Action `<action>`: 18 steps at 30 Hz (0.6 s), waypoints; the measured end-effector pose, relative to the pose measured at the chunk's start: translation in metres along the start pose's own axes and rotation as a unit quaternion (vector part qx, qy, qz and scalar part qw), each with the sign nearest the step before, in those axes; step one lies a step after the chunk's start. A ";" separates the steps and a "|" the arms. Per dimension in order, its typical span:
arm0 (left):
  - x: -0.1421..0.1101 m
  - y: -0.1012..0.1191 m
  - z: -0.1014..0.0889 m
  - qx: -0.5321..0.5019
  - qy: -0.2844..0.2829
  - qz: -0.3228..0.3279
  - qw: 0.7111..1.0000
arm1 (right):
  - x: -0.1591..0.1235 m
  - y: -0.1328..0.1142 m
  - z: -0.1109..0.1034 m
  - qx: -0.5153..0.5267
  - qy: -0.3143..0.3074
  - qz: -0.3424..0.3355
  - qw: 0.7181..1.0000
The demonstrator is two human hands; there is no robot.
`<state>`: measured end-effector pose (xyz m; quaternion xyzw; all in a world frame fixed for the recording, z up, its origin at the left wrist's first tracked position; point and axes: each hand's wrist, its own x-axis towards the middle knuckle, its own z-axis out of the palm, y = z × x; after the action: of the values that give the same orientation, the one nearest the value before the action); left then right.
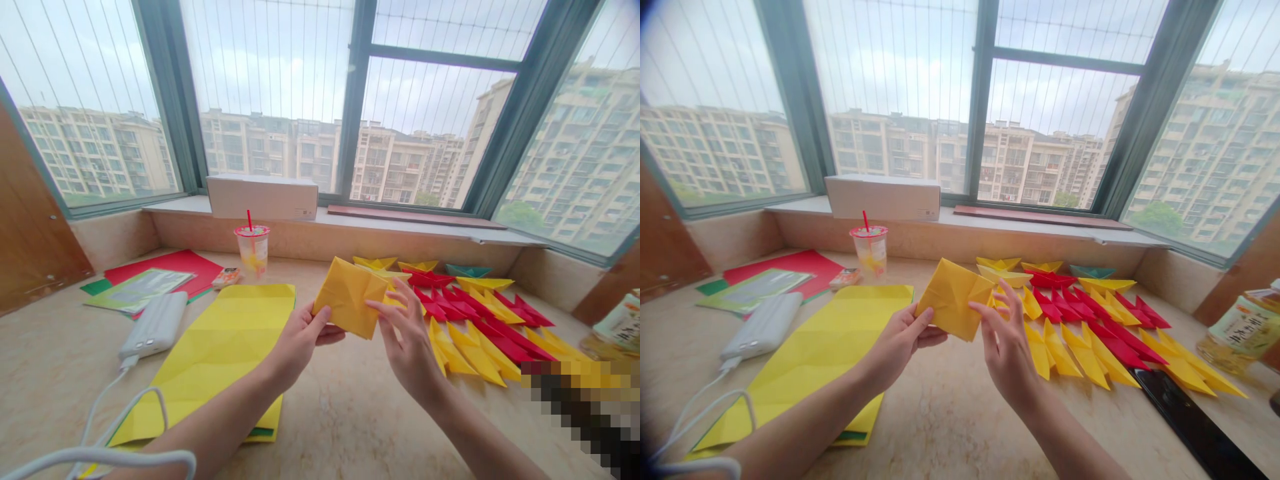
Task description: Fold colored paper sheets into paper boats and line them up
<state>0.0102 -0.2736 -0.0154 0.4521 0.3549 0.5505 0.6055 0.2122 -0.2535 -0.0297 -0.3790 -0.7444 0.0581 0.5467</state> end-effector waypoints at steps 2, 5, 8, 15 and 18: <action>0.000 0.001 -0.002 0.000 0.002 0.006 1.000 | 0.000 -0.001 -0.004 -0.053 -0.026 -0.055 0.997; -0.001 0.002 -0.002 -0.001 0.006 0.012 1.000 | -0.001 0.000 -0.007 -0.109 -0.070 -0.100 0.987; -0.001 0.001 -0.001 -0.024 0.021 0.015 0.999 | -0.002 0.003 -0.007 -0.148 -0.090 -0.133 0.976; 0.003 -0.002 -0.004 -0.024 0.033 0.021 0.999 | 0.003 0.006 -0.013 -0.203 -0.143 -0.240 0.939; 0.003 -0.001 -0.004 -0.019 0.025 0.018 0.999 | 0.005 0.003 -0.018 -0.192 -0.186 -0.271 0.924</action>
<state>0.0067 -0.2704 -0.0174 0.4328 0.3510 0.5793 0.5950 0.2286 -0.2543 -0.0199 -0.2428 -0.9041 -0.1670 0.3094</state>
